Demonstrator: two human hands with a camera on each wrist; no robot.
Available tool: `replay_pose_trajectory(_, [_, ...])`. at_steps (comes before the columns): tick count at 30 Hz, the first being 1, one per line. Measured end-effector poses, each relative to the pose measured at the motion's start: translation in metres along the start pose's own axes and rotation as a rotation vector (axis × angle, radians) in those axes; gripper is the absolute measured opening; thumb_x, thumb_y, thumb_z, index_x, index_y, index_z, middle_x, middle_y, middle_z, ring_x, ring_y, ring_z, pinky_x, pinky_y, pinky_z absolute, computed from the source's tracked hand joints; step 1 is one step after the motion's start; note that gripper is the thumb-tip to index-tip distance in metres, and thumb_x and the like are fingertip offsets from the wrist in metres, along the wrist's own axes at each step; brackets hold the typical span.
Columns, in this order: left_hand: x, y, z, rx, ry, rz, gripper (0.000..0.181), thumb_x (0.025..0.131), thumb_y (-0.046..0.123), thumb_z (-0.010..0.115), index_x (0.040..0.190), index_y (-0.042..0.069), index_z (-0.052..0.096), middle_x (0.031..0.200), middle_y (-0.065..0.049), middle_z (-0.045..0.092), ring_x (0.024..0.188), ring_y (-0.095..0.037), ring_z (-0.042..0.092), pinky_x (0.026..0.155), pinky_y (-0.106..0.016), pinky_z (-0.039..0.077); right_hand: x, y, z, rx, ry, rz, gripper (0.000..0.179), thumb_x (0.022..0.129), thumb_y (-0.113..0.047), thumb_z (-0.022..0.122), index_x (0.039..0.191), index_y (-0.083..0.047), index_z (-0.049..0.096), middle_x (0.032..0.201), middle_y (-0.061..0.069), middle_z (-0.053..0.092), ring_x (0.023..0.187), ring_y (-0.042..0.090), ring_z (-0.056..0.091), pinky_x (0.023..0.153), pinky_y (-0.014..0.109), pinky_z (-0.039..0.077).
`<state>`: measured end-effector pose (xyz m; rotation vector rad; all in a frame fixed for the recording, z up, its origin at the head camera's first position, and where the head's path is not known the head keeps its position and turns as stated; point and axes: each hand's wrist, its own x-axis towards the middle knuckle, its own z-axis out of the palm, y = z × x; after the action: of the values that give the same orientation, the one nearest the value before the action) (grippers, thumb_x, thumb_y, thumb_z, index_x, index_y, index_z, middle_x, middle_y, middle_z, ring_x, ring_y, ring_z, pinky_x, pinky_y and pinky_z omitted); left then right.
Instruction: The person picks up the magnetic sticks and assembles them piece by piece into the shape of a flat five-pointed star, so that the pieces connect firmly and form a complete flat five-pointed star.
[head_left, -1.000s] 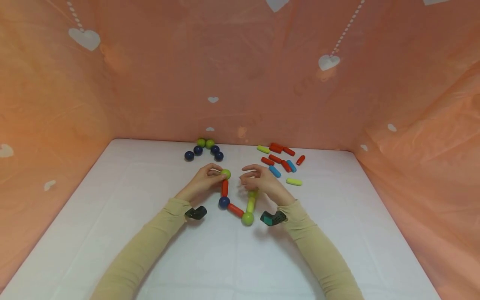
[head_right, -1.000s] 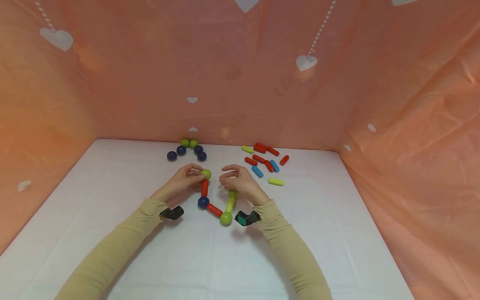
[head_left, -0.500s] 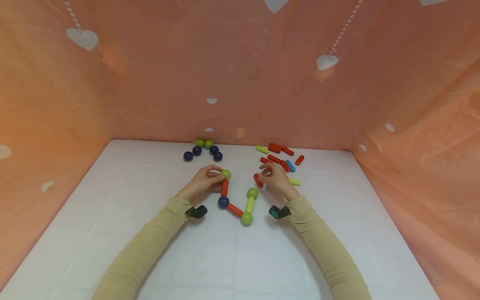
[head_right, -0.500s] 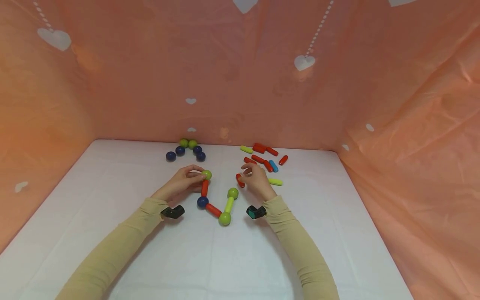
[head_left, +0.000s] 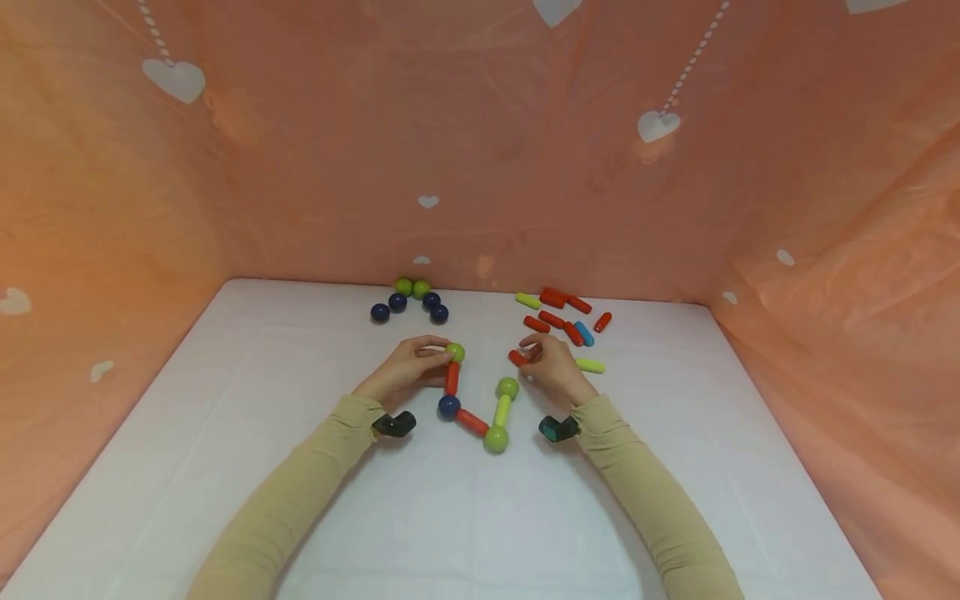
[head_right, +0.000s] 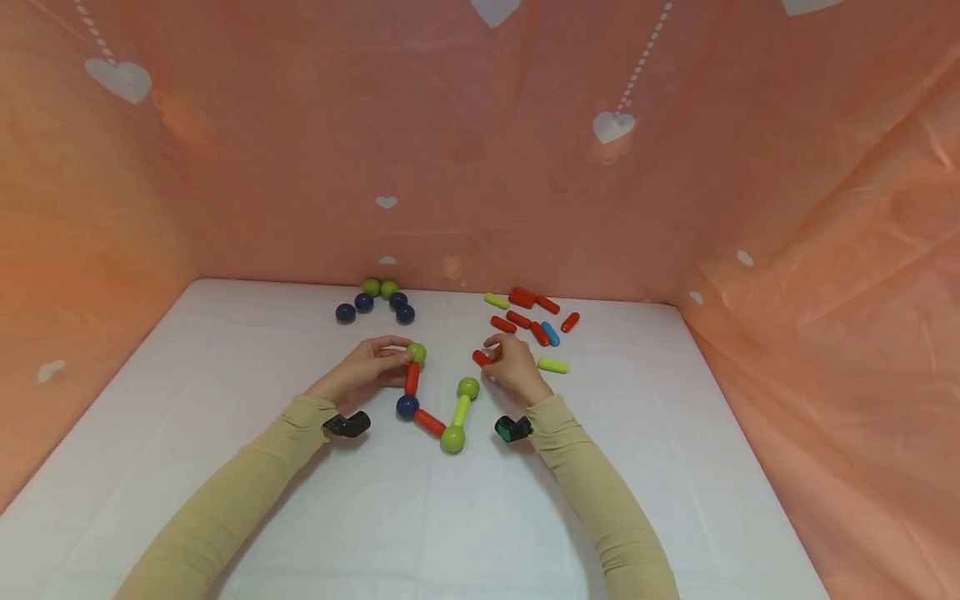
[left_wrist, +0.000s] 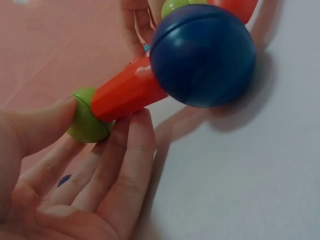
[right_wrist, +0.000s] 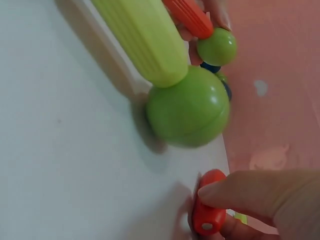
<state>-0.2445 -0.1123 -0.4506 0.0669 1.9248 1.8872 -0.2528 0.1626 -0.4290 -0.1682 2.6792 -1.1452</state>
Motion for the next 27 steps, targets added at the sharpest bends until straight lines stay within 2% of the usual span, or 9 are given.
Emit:
replay_pose_trajectory(8, [0.005, -0.002, 0.002, 0.029, -0.02, -0.02, 0.044, 0.103, 0.018, 0.059, 0.144, 0.003, 0.051, 0.136, -0.021, 0.063, 0.104, -0.016, 0.071, 0.094, -0.034, 0.06, 0.001, 0.003, -0.001, 0.007, -0.006, -0.018, 0.035, 0.092, -0.005, 0.068, 0.127, -0.005, 0.066, 0.122, 0.015, 0.066, 0.106, 0.029, 0.061, 0.084, 0.031, 0.059])
replay_pose_trajectory(11, [0.006, -0.001, 0.003, 0.044, -0.021, -0.038, 0.044, 0.103, 0.019, 0.06, 0.144, 0.005, 0.052, 0.137, -0.019, 0.064, 0.109, -0.019, 0.07, 0.096, -0.034, 0.06, 0.002, 0.002, -0.002, 0.006, 0.004, -0.042, 0.033, 0.095, -0.009, 0.068, 0.127, -0.006, 0.066, 0.126, 0.013, 0.067, 0.109, 0.029, 0.061, 0.086, 0.03, 0.059])
replay_pose_trajectory(15, [0.006, 0.001, 0.004, 0.06, -0.018, -0.06, 0.043, 0.102, 0.02, 0.062, 0.142, 0.009, 0.054, 0.137, -0.016, 0.065, 0.117, -0.023, 0.068, 0.099, -0.034, 0.058, 0.003, -0.005, -0.002, 0.006, 0.006, -0.101, 0.03, 0.096, -0.01, 0.068, 0.126, -0.006, 0.068, 0.126, 0.012, 0.067, 0.111, 0.03, 0.064, 0.094, 0.037, 0.059])
replay_pose_trajectory(18, [0.006, 0.002, 0.004, 0.063, -0.028, -0.052, 0.043, 0.102, 0.02, 0.062, 0.143, 0.009, 0.054, 0.137, -0.016, 0.064, 0.117, -0.023, 0.068, 0.101, -0.034, 0.057, 0.002, -0.012, -0.002, 0.031, -0.031, -0.126, 0.03, 0.095, -0.011, 0.069, 0.125, -0.009, 0.069, 0.126, 0.011, 0.068, 0.113, 0.031, 0.064, 0.099, 0.043, 0.057])
replay_pose_trajectory(27, [0.006, 0.002, 0.004, 0.084, -0.054, -0.031, 0.044, 0.103, 0.022, 0.061, 0.144, 0.009, 0.054, 0.137, -0.016, 0.064, 0.117, -0.022, 0.068, 0.103, -0.036, 0.056, 0.002, -0.019, 0.004, 0.103, -0.115, -0.125, 0.029, 0.096, -0.018, 0.07, 0.124, -0.015, 0.07, 0.129, 0.005, 0.067, 0.116, 0.029, 0.062, 0.103, 0.046, 0.053])
